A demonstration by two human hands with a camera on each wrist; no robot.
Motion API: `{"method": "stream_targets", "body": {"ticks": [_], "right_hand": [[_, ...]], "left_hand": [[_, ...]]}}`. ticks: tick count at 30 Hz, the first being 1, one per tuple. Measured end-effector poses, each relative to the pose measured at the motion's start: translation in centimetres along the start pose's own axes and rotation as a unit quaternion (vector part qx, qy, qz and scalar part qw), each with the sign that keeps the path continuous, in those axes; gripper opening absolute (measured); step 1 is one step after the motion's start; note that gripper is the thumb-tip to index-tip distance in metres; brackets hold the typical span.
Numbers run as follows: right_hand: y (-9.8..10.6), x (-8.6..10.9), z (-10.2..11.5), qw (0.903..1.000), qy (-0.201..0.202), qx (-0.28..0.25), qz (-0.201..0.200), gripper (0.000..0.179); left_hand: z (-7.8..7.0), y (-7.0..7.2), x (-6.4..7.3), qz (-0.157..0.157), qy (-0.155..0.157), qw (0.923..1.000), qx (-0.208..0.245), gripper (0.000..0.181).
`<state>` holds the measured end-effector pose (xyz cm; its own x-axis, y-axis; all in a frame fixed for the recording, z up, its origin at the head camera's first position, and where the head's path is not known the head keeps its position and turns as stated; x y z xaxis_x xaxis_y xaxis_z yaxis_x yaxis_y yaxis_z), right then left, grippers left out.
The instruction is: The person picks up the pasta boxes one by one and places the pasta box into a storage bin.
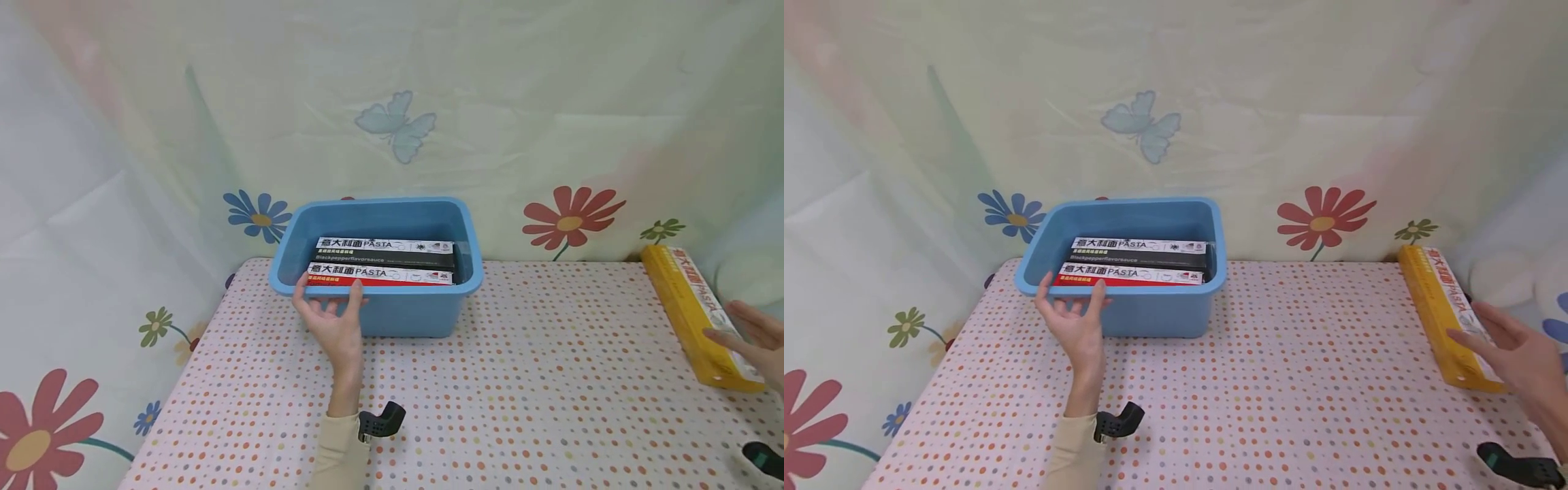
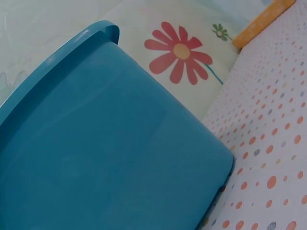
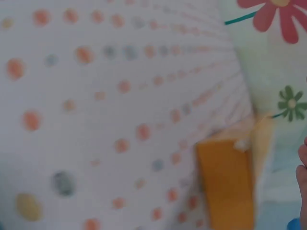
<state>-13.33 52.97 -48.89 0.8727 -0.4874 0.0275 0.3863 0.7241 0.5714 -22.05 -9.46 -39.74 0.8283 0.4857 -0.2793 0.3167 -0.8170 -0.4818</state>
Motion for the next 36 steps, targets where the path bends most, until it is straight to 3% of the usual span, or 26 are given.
{"method": "stream_targets", "body": {"ticks": [5, 11, 20, 26, 31, 36], "right_hand": [[-0.9, 1.2, -2.0, 0.9957, -0.064, 0.067, -0.001, 0.106], [-1.7, 2.0, -3.2, 0.9902, -0.083, 0.108, -0.032, 0.108], [-2.5, 3.0, -3.4, 0.9824, -0.154, 0.101, -0.030, 0.112], [-2.7, 3.5, -2.6, 0.9731, -0.180, 0.141, -0.030, 0.126], [-3.1, 3.8, -1.7, 0.9693, -0.186, 0.153, -0.051, 0.108], [-3.6, 4.3, -1.0, 0.9712, -0.196, 0.114, -0.074, 0.092]], "left_hand": [[0.0, 0.1, -0.2, -0.002, 0.002, 1.0000, 0.000, 0.082], [0.3, 0.1, -0.3, -0.001, 0.003, 1.0000, -0.005, 0.082], [0.4, 0.2, -0.3, 0.006, 0.003, 1.0000, -0.001, 0.083], [0.4, 0.3, -0.2, 0.007, -0.001, 1.0000, -0.001, 0.085], [0.3, 0.3, -0.3, 0.005, -0.001, 1.0000, 0.002, 0.085], [0.1, 0.1, -0.2, 0.002, -0.003, 0.9999, -0.010, 0.082]]}}
Point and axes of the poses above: each hand's wrist, its own x-axis away from the middle knuckle, its own y-axis out of the back of the hand, z = x × y, the point moved 4 cm from there along -x, towards the middle knuckle, and after that the axes turned 4 degrees about y, right-handed, at the moved point
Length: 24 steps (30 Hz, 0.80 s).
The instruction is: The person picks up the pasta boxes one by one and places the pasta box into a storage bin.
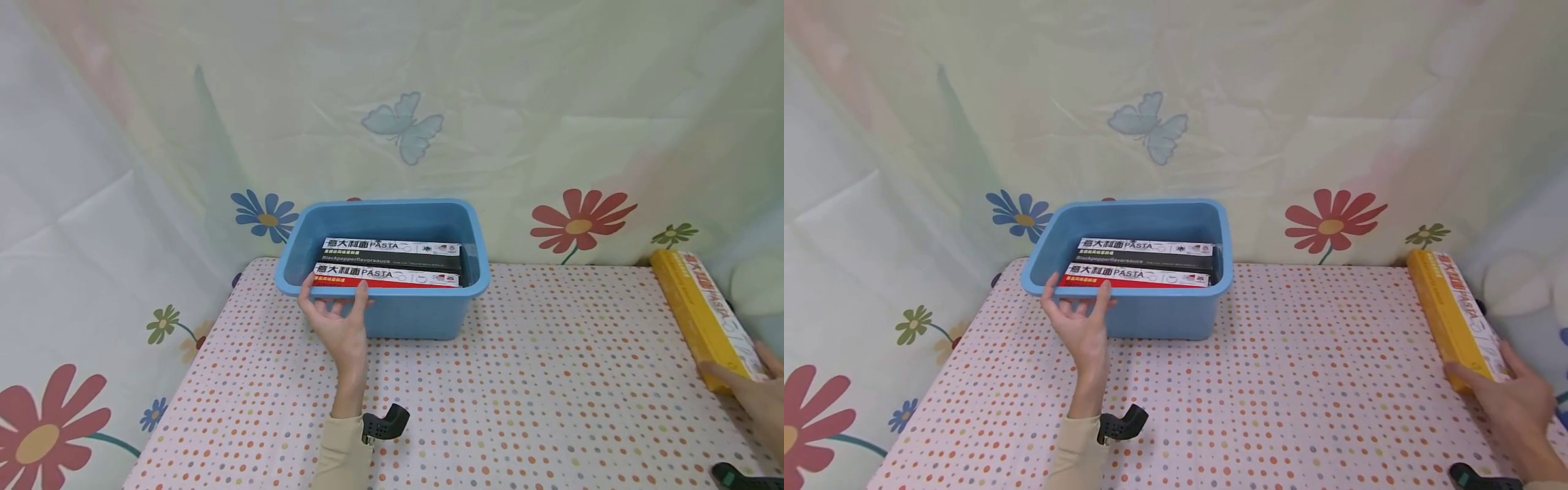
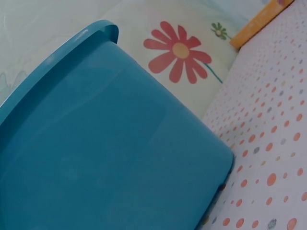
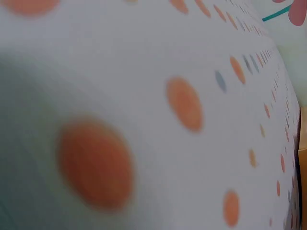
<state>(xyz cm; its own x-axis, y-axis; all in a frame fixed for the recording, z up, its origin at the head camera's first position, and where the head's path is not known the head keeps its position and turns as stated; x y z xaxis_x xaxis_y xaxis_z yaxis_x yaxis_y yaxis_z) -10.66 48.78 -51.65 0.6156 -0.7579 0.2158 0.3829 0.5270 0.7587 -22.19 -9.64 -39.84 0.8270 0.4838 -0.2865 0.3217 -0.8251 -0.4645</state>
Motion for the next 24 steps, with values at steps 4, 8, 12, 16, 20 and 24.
{"method": "stream_targets", "body": {"ticks": [4, 8, 12, 16, 20, 24], "right_hand": [[-0.2, 1.7, 1.5, 0.9985, -0.001, -0.053, 0.013, 0.088], [-0.1, 4.3, 4.6, 0.9949, 0.061, -0.068, 0.043, 0.089], [0.2, 7.0, 8.5, 0.9728, 0.196, -0.108, 0.062, 0.088], [0.1, 9.8, 13.1, 0.9333, 0.314, -0.153, 0.082, 0.083], [-0.1, 12.1, 18.2, 0.8909, 0.404, -0.172, 0.117, 0.082], [-0.7, 14.1, 24.0, 0.8490, 0.480, -0.164, 0.147, 0.083]], "left_hand": [[0.0, -0.1, 0.1, -0.001, 0.000, 1.0000, 0.002, 0.081], [0.2, -0.2, 0.1, 0.000, 0.003, 0.9999, 0.013, 0.082], [0.2, 0.0, 0.0, 0.002, 0.001, 0.9998, 0.019, 0.081], [0.2, 0.1, -0.1, 0.003, -0.002, 0.9998, 0.020, 0.081], [0.2, 0.1, 0.0, 0.003, 0.000, 0.9999, 0.016, 0.081], [0.2, 0.1, 0.0, 0.000, 0.001, 1.0000, 0.009, 0.082]]}}
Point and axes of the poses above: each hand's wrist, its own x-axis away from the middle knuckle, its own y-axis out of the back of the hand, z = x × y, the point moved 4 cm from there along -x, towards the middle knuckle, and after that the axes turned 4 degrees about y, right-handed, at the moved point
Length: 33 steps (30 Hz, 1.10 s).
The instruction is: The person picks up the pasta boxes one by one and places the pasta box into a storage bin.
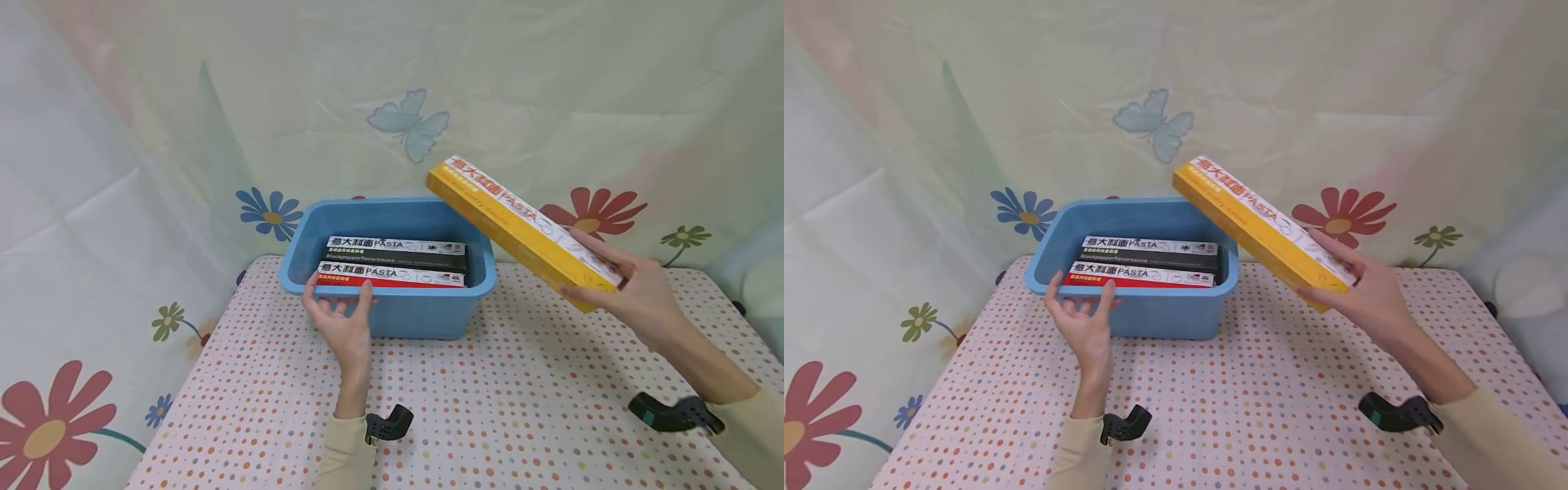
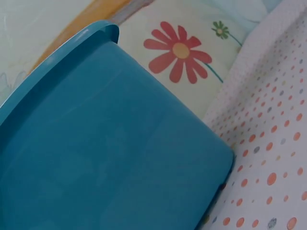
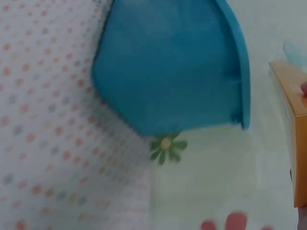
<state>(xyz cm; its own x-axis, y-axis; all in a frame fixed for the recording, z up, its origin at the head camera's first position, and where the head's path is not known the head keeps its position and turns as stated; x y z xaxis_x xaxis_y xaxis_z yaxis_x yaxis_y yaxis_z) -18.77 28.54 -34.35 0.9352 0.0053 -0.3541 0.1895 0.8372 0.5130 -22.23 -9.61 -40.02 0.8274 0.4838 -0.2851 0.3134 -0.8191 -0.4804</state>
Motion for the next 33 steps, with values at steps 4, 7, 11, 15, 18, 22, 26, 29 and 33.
{"method": "stream_targets", "body": {"ticks": [4, 7, 11, 15, 18, 22, 26, 29, 33], "right_hand": [[-2.8, -4.2, 3.8, 0.9964, 0.062, -0.022, 0.053, 0.082], [-5.0, -6.6, 6.1, 0.9903, 0.086, -0.047, 0.099, 0.080], [-7.9, -8.9, 7.8, 0.9797, 0.090, -0.070, 0.165, 0.078], [-10.1, -10.6, 8.5, 0.9668, 0.111, -0.036, 0.227, 0.077], [-11.3, -11.3, 8.4, 0.9547, 0.124, -0.010, 0.270, 0.077], [-12.3, -11.5, 7.9, 0.9431, 0.128, 0.006, 0.307, 0.077], [-13.3, -11.7, 7.6, 0.9351, 0.136, 0.009, 0.327, 0.074], [-13.8, -12.1, 7.6, 0.9314, 0.145, 0.010, 0.334, 0.073], [-14.1, -12.7, 7.6, 0.9265, 0.153, 0.006, 0.344, 0.073]], "left_hand": [[0.1, 0.0, 0.1, -0.002, 0.003, 1.0000, 0.003, 0.084], [0.1, -0.1, 0.2, 0.000, 0.005, 1.0000, 0.006, 0.084], [0.2, -0.3, 0.2, 0.007, 0.002, 1.0000, 0.004, 0.084], [0.2, -0.2, 0.1, 0.013, -0.004, 0.9999, 0.003, 0.084], [0.2, 0.0, 0.2, 0.011, -0.008, 0.9999, -0.002, 0.083], [0.3, 0.1, 0.3, 0.010, -0.008, 0.9999, -0.011, 0.084], [0.2, 0.2, 0.2, 0.004, -0.008, 0.9999, -0.014, 0.086], [0.0, 0.3, 0.2, 0.002, -0.009, 0.9999, -0.014, 0.086], [-0.1, 0.5, 0.1, -0.001, -0.012, 0.9999, -0.008, 0.084]]}}
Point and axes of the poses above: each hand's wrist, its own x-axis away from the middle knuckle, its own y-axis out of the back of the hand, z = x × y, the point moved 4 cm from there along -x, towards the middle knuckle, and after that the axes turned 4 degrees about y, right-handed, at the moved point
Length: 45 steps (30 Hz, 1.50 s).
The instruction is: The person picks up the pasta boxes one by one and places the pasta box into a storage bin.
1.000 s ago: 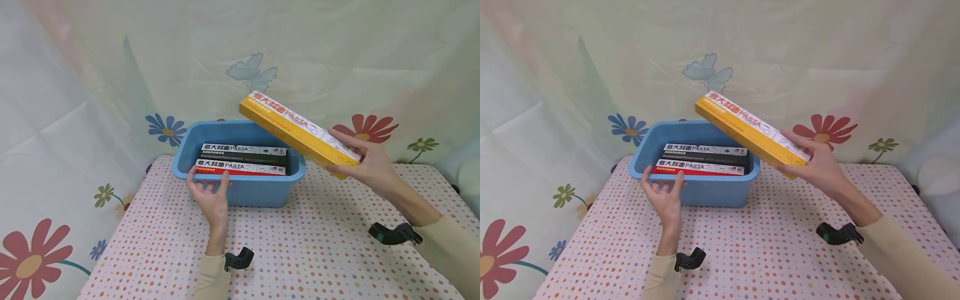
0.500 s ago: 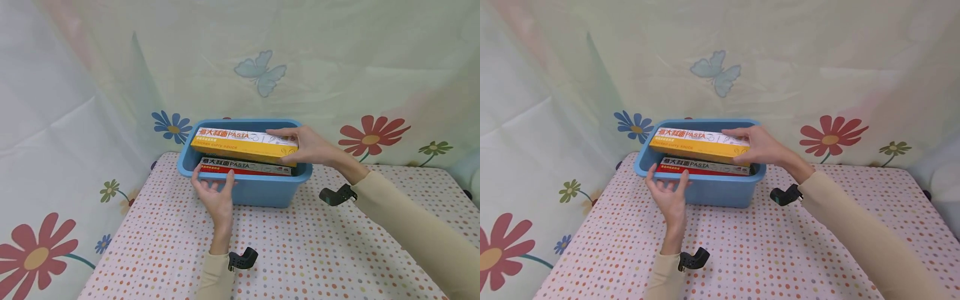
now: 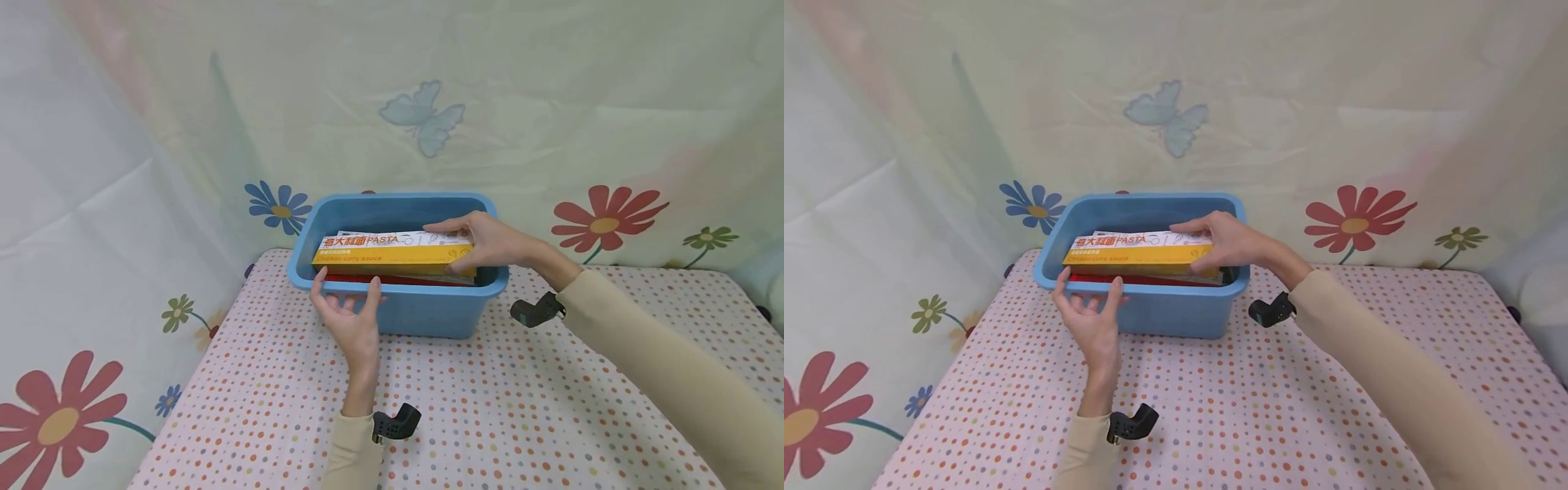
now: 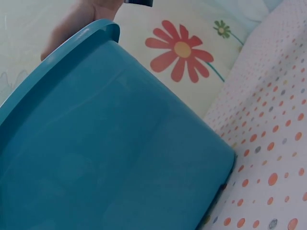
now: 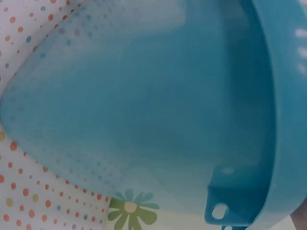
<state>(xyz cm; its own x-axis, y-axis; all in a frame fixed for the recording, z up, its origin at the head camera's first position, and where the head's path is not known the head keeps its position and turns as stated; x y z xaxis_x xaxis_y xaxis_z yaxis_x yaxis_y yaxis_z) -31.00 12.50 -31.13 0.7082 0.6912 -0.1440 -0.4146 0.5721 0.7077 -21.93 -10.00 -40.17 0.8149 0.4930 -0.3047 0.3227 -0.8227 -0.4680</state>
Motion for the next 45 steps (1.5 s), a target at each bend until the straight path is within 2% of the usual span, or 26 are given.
{"method": "stream_targets", "body": {"ticks": [10, 18, 22, 25, 30, 36, 38, 41, 45], "right_hand": [[0.3, -0.6, -0.7, 0.9994, -0.014, -0.025, 0.020, 0.077], [0.4, -0.4, -1.2, 0.9982, -0.032, -0.042, 0.027, 0.077], [0.6, -0.1, -1.3, 0.9970, -0.023, -0.072, 0.015, 0.072], [0.8, 0.6, -1.3, 0.9945, -0.023, -0.100, -0.020, 0.067], [0.2, 3.3, -0.4, 0.9855, -0.019, -0.136, -0.099, 0.060], [-1.8, 8.8, 1.4, 0.9728, 0.006, -0.155, -0.172, 0.056], [-2.2, 10.7, 1.4, 0.9712, -0.003, -0.138, -0.194, 0.054], [-2.7, 13.2, 0.8, 0.9711, -0.032, -0.078, -0.224, 0.053], [-3.2, 15.9, -0.5, 0.9681, -0.067, -0.016, -0.241, 0.057]], "left_hand": [[-0.1, 0.1, 0.1, -0.001, 0.000, 1.0000, -0.002, 0.081], [0.0, 0.0, 0.2, 0.000, -0.002, 0.9999, -0.010, 0.082], [0.1, -0.1, 0.2, -0.003, 0.001, 0.9999, -0.013, 0.082], [0.1, -0.1, 0.3, -0.006, 0.003, 0.9999, -0.013, 0.082], [0.1, 0.1, 0.2, -0.008, -0.001, 0.9999, -0.011, 0.082], [-0.1, 0.2, -0.1, 0.009, 0.013, 0.9998, -0.015, 0.084], [-0.3, 0.3, -0.2, 0.023, 0.026, 0.9992, -0.019, 0.084], [-1.0, 0.7, -0.4, 0.048, 0.043, 0.9972, -0.037, 0.079], [-2.1, 1.4, -0.5, 0.090, 0.052, 0.9892, -0.103, 0.060]]}}
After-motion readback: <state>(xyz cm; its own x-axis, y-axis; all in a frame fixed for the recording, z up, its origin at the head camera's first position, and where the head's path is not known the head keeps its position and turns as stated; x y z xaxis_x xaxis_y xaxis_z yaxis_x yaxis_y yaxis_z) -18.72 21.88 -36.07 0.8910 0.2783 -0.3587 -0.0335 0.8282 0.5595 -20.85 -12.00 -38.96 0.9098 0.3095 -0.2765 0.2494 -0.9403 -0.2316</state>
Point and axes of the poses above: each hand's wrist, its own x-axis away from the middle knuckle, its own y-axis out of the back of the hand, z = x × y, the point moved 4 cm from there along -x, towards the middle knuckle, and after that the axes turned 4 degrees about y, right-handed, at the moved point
